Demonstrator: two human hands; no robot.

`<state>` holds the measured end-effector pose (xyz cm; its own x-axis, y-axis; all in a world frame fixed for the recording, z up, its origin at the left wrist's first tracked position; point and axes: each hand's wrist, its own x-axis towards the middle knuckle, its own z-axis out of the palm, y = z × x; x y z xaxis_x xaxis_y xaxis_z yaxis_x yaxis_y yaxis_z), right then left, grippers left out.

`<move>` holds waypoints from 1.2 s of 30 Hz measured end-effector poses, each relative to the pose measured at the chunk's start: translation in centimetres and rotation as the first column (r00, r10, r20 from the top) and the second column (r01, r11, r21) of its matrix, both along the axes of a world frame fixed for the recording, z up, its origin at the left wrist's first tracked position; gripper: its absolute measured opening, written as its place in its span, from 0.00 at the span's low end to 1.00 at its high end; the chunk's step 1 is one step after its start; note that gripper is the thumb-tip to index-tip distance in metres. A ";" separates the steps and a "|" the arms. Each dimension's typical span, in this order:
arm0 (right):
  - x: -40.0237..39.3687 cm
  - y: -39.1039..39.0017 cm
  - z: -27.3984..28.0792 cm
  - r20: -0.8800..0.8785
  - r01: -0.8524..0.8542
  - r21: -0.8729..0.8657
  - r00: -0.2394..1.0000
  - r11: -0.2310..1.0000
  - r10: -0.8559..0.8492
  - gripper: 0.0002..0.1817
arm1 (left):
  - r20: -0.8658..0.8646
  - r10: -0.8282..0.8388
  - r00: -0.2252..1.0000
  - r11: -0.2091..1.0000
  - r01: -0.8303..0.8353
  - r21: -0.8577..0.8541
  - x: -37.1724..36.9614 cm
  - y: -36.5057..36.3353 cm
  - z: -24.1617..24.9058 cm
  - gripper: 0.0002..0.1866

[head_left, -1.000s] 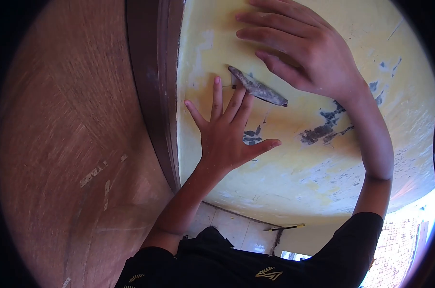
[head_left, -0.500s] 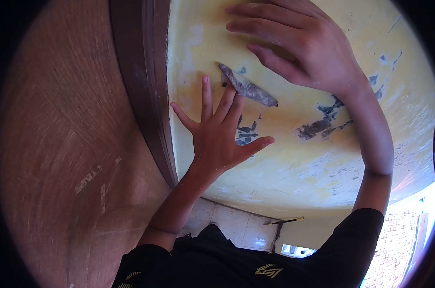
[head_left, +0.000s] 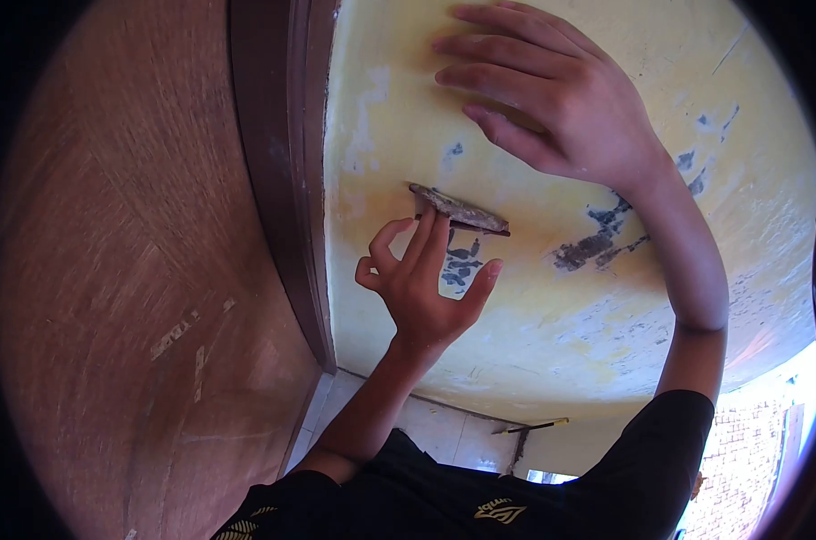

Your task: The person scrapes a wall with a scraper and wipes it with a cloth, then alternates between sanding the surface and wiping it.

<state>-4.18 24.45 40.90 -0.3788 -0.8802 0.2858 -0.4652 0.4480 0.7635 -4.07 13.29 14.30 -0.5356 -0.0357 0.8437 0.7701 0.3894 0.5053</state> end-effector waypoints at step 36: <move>-0.7 1.6 -0.8 0.007 -0.121 -0.081 0.993 0.989 0.122 0.14 | -0.232 -0.145 0.962 0.955 0.198 0.222 -1.9 -2.5 -1.2 0.15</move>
